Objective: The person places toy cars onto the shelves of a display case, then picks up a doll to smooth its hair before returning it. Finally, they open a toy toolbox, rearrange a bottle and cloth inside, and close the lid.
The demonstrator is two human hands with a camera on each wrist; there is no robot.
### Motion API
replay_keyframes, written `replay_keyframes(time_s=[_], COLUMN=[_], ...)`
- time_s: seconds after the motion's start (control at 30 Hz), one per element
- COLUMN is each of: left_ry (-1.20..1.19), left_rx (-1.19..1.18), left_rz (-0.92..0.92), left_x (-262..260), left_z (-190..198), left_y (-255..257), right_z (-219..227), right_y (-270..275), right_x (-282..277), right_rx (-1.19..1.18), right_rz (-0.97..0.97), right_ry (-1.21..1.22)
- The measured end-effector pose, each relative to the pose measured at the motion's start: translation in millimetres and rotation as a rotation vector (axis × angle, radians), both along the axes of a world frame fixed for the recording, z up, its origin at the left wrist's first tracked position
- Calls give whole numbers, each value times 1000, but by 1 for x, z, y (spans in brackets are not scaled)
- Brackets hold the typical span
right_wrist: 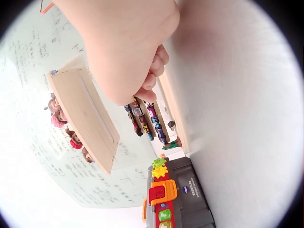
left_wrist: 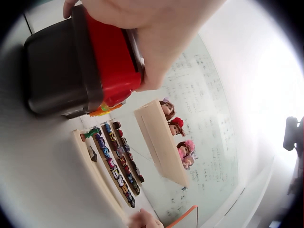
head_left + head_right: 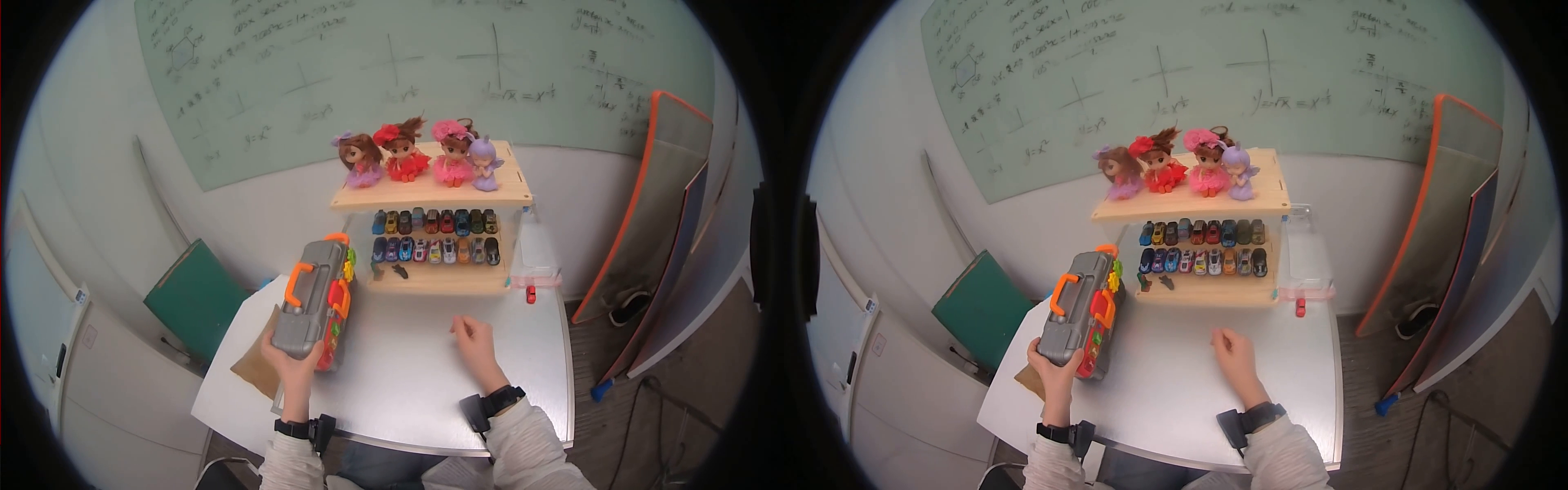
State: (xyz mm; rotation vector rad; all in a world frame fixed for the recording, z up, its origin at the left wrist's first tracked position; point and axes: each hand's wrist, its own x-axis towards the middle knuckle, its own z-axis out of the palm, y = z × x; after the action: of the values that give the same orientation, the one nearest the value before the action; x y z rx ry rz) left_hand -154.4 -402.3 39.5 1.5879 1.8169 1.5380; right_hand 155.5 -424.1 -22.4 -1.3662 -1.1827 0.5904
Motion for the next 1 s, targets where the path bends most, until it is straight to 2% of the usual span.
replay_keyframes(time_s=[0.1, 0.2, 0.3, 0.4, 0.53, 0.7, 0.77, 0.9, 1.0], left_ry=[-119, -107, -7, -162, -177, -39, -36, -57, -76], left_rx=[-7, -25, 29, -38, -41, -88, -123, -186, -178], left_rz=[-43, -29, -33, -117, -176, -222, -263, -369, -518], left_x=[-6, -6, -16, -13, -18, -33, -30, -27, -24], left_z=[-4, 4, -6, 8, 8, -1, 6, 10, 12], left_y=[-18, -42, -57, -80, -103, -123, -127, -126, -114], right_z=[0, -3, 1, 4, 4, 2, 8, 20, 64], right_y=[1, 2, 2, 0, 0, 2, -3, -9, -22], right_x=[0, -1, 0, -1, 0, 3, 1, -5, -12], right_rx=[-2, 8, 9, 1, -6, -27, -65, 20, 127], right_rz=[0, 5, 5, 4, -6, 18, 33, 9, -1], right_ry=[-5, 6, -11, -33, -54, -90, -74, -23, 0])
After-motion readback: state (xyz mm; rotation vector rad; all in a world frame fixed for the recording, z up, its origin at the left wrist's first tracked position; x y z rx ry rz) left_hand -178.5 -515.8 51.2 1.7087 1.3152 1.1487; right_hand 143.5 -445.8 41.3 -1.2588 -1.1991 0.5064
